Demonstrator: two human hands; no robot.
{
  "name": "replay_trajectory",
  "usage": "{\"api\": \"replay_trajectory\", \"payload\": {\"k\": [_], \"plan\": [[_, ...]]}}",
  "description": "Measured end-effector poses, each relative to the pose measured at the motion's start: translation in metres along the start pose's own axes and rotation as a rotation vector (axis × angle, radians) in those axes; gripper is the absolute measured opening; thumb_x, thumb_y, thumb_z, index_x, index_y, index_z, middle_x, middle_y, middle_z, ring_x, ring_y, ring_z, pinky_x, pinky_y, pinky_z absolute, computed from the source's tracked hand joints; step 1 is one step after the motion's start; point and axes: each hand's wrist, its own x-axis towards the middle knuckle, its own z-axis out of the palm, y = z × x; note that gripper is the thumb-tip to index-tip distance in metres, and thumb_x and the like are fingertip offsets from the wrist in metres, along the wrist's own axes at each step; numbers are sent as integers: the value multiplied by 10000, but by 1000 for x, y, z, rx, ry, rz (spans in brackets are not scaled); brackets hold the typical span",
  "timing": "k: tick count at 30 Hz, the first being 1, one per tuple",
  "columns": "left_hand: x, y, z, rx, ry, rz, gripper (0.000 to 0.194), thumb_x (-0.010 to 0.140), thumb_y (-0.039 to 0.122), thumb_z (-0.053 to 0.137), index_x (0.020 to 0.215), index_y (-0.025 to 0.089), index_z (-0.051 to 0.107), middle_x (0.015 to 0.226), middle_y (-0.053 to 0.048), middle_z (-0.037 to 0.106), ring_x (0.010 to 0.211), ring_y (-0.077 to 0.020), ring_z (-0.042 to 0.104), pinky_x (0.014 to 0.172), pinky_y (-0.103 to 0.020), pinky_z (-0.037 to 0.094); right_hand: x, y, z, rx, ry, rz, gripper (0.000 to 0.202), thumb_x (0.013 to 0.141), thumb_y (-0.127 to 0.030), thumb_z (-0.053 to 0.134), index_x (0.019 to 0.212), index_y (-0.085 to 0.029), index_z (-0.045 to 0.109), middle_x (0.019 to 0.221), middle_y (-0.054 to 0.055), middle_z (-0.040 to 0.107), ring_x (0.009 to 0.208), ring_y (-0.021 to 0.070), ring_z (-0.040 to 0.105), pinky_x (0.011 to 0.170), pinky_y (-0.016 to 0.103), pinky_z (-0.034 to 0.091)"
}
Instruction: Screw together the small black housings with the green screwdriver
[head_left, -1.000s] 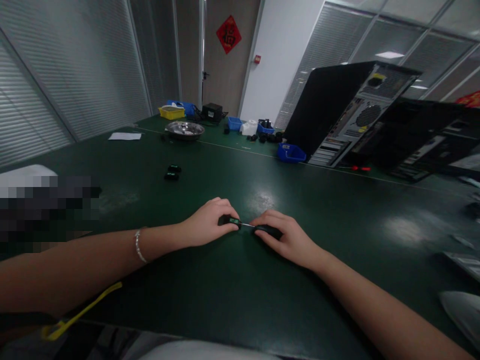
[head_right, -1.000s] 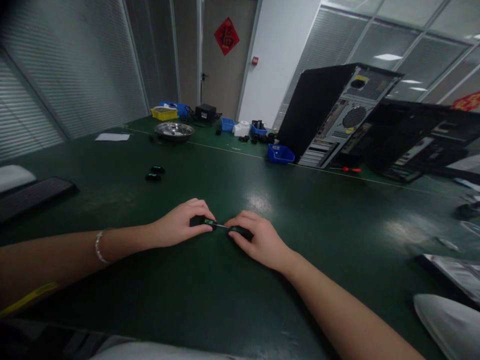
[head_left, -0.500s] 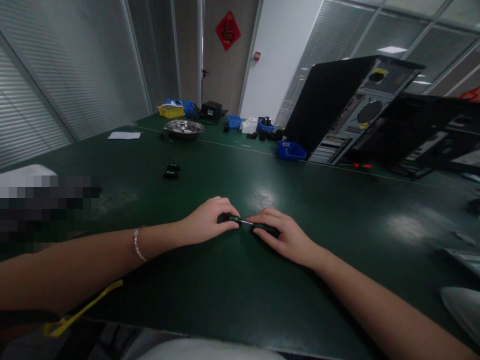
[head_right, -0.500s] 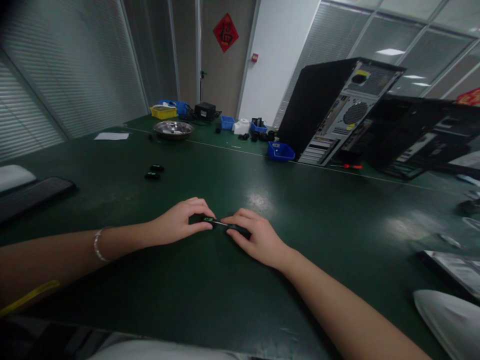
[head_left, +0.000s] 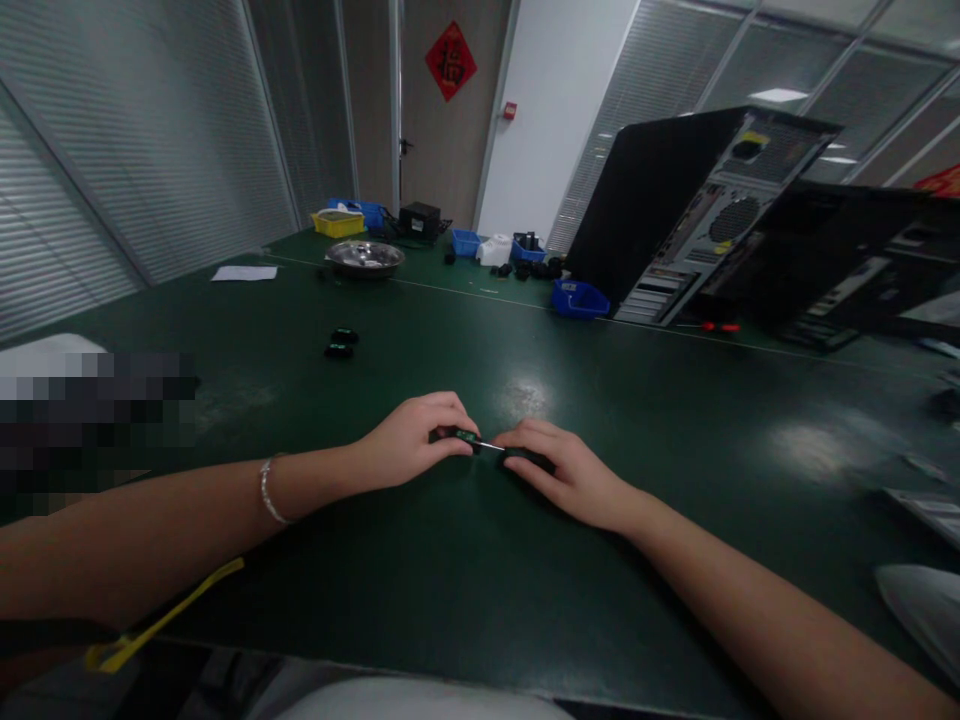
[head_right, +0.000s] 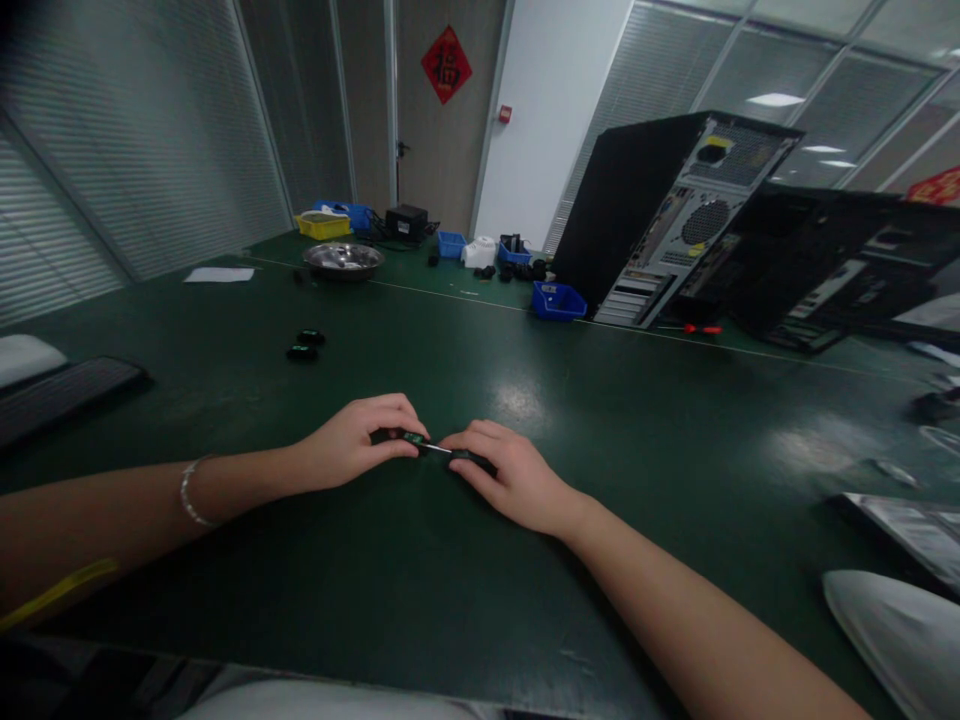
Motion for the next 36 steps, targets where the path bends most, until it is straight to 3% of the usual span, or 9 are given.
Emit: {"api": "replay_trajectory", "payload": {"k": [27, 36], "plan": [[0, 3, -1, -19, 54, -5, 180, 864, 174, 670, 1035, 197, 719, 931, -35, 617, 805, -157, 557, 661, -239, 427, 0, 3, 1, 66, -9, -6, 222, 997, -275, 465, 1169, -218, 594, 1060, 62, 649, 972, 193, 595, 879, 345, 463], [-1, 5, -1, -1, 63, 0, 188, 873, 178, 662, 1053, 194, 715, 959, -45, 631, 860, -176, 563, 712, -261, 449, 0, 7, 1, 135, -8, -4, 225, 994, -271, 479, 1175, -213, 599, 1072, 62, 655, 990, 185, 601, 906, 347, 456]]}}
